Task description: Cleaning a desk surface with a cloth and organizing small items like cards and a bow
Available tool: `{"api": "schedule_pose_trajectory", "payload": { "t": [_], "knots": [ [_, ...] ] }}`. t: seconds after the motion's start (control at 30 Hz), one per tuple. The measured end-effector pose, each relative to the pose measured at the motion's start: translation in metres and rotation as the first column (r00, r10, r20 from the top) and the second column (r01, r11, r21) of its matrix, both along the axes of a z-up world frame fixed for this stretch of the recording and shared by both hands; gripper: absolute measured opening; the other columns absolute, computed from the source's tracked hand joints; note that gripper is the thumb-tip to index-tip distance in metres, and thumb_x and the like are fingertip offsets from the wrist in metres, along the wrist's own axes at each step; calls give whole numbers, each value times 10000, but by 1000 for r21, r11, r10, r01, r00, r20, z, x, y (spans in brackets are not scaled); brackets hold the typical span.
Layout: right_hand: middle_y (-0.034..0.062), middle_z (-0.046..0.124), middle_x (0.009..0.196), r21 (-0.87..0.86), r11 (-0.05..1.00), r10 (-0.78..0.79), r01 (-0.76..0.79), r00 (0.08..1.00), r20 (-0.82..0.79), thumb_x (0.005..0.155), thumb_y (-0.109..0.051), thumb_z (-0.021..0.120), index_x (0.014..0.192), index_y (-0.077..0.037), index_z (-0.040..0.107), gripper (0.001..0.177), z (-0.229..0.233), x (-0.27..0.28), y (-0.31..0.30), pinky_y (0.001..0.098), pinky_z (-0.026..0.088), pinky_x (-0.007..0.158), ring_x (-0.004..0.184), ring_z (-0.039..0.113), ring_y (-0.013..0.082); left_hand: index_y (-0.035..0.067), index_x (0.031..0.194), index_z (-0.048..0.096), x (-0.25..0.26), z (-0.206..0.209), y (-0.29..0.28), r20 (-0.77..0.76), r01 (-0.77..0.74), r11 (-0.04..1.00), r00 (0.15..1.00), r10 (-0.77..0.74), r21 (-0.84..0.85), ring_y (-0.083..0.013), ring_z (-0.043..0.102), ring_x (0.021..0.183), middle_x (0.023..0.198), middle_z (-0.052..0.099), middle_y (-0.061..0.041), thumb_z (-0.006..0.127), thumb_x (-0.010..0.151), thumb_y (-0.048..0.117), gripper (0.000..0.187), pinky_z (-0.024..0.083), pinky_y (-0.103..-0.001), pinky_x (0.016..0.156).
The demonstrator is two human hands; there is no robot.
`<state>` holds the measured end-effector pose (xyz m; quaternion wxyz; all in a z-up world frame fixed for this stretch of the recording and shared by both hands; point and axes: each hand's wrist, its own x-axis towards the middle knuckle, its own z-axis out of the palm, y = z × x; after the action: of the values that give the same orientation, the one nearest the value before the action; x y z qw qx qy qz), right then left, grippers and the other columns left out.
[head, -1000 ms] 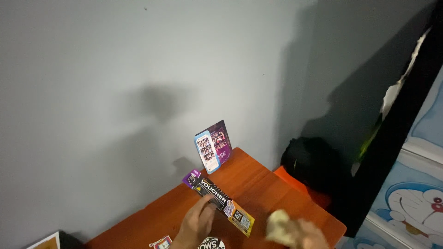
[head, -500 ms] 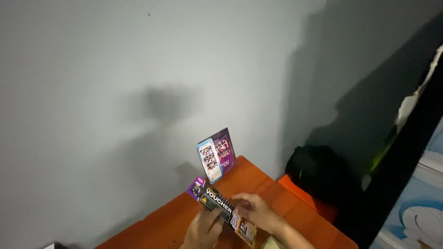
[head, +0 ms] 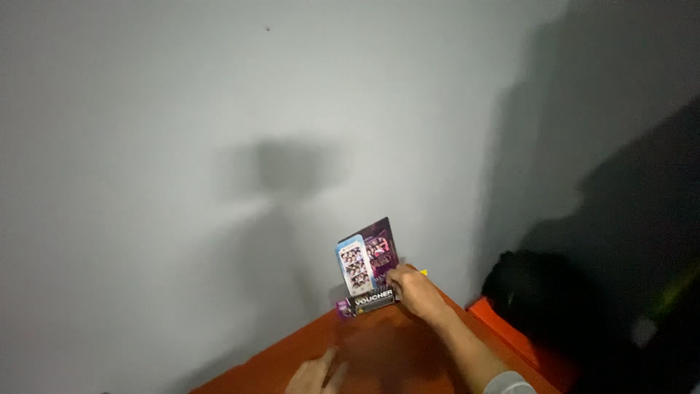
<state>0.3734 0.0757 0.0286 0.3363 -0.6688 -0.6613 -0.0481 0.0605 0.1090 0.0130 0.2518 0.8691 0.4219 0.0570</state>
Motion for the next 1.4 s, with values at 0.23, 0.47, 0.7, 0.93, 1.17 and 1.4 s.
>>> {"api": "schedule_pose_trajectory", "payload": {
  "t": [0.23, 0.47, 0.7, 0.93, 1.17, 1.4],
  "knots": [
    [91, 647, 1021, -60, 998, -33, 32, 999, -6, 891, 41, 598, 893, -83, 659, 139, -26, 20, 39, 408, 553, 776, 924, 648, 262, 478, 1393, 501, -17, -49, 47, -153, -50, 998, 987, 53, 23, -271, 691, 1099, 1120, 729, -46, 511, 902, 565, 499, 531, -414, 922],
    [87, 577, 1067, -97, 992, -90, 82, 993, -77, 971, -19, 585, 1045, -51, 668, 116, -23, 9, 41, 409, 625, 864, 985, 613, 239, 591, 1486, 404, -36, 26, 25, -303, -209, 961, 942, 148, -180, -206, 593, 1316, 1441, 595, 55, 410, 935, 677, 558, 491, -338, 1093],
    [204, 537, 1111, 138, 983, -121, 119, 993, 12, 866, -26, 600, 1108, -48, 540, 250, -57, 27, 58, 509, 496, 899, 951, 582, 421, 195, 1500, 489, -111, -54, 48, -6, 215, 627, 948, -318, 749, -379, 609, 965, 1514, 439, -180, 743, 768, 873, 1029, 516, -513, 766],
    [113, 563, 1242, -128, 987, -106, 95, 991, -80, 945, -70, 625, 1196, -98, 612, 253, -13, -52, 23, 474, 560, 986, 1060, 659, 332, 181, 1433, 525, -153, -40, 35, -79, 296, 867, 954, -289, 400, -415, 603, 1082, 1383, 504, -175, 736, 866, 298, 616, 474, -481, 954],
    [100, 743, 1045, -228, 956, 167, -182, 982, -84, 893, -207, 739, 1084, -135, 659, 218, -20, -169, -13, 424, 502, 823, 912, 696, 311, 274, 1221, 480, -156, -45, 29, -209, -171, 976, 968, 140, -137, -289, 717, 956, 1016, 740, -23, 745, 829, 461, 509, 495, -447, 779],
    [-43, 719, 849, -369, 856, 153, -363, 859, -489, 911, -202, 664, 915, -202, 617, 47, -24, -239, -34, 332, 473, 700, 776, 670, 149, 229, 1039, 543, -146, -91, 39, 293, -312, 886, 861, 416, -342, -126, 637, 745, 851, 685, 51, 791, 702, -7, 481, 502, -327, 690]
  ]
}}
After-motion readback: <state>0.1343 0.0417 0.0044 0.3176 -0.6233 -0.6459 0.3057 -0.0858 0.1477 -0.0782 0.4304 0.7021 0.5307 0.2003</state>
